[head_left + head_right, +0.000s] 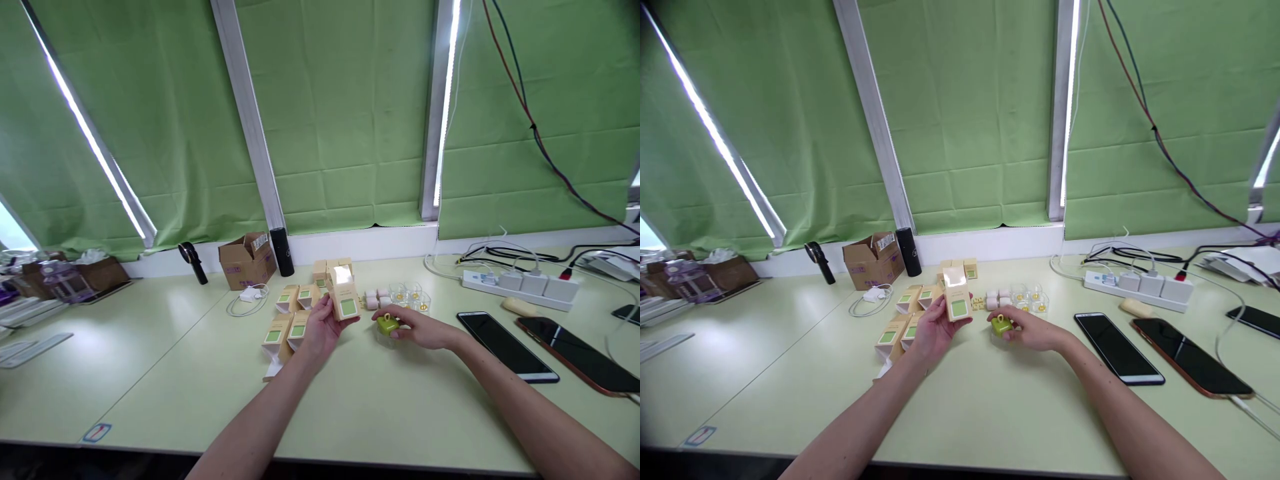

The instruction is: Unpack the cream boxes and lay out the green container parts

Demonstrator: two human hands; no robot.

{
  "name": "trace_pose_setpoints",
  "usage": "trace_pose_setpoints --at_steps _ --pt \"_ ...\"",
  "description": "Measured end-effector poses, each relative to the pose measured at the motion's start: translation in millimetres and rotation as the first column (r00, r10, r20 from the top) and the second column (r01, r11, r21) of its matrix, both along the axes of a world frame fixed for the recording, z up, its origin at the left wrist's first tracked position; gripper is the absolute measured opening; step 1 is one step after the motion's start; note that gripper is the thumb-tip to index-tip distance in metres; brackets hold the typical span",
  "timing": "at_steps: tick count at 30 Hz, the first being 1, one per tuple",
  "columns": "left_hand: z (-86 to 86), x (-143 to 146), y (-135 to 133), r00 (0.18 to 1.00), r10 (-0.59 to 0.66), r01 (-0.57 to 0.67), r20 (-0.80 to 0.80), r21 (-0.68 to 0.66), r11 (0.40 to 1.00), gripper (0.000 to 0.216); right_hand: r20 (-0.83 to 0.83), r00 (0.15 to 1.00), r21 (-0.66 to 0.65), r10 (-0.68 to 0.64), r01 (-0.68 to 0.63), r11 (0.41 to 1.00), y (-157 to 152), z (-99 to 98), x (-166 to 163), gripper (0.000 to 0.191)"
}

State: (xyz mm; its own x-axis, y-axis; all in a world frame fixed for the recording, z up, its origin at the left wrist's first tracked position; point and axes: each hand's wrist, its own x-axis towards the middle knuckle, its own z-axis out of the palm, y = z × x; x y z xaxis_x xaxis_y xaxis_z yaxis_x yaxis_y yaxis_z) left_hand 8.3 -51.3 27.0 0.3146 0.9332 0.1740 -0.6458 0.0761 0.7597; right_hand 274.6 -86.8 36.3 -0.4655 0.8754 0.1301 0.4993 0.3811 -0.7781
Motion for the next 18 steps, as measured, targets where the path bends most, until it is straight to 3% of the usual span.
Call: trace_pose_setpoints --at_steps 4,9,13,18 --pt "0.7 1 0 1.0 0.0 0.0 -0.007 -0.009 1.0 0.03 -0.09 0.995 -0.01 0.034 -0.035 0.999 2 0.3 3 0.047" --pt "3.8 2 -2 1.0 -0.012 0.012 -0.005 -0.013 1.0 0.033 -0.278 0.959 0.041 0.053 -0.043 0.998 0 5.2 2 0.069" --pt "6.0 4 -6 0.998 -0.051 0.051 -0.029 -0.006 0.999 0.038 -0.377 0.926 0.135 -0.024 0.08 0.988 -8 11.5 -13 0.065" --pt "9.9 7 -12 0.995 -0.081 0.083 -0.058 0.031 0.996 0.04 -0.397 0.893 0.061 -0.212 0.256 0.965 -20 17.6 -42 0.056"
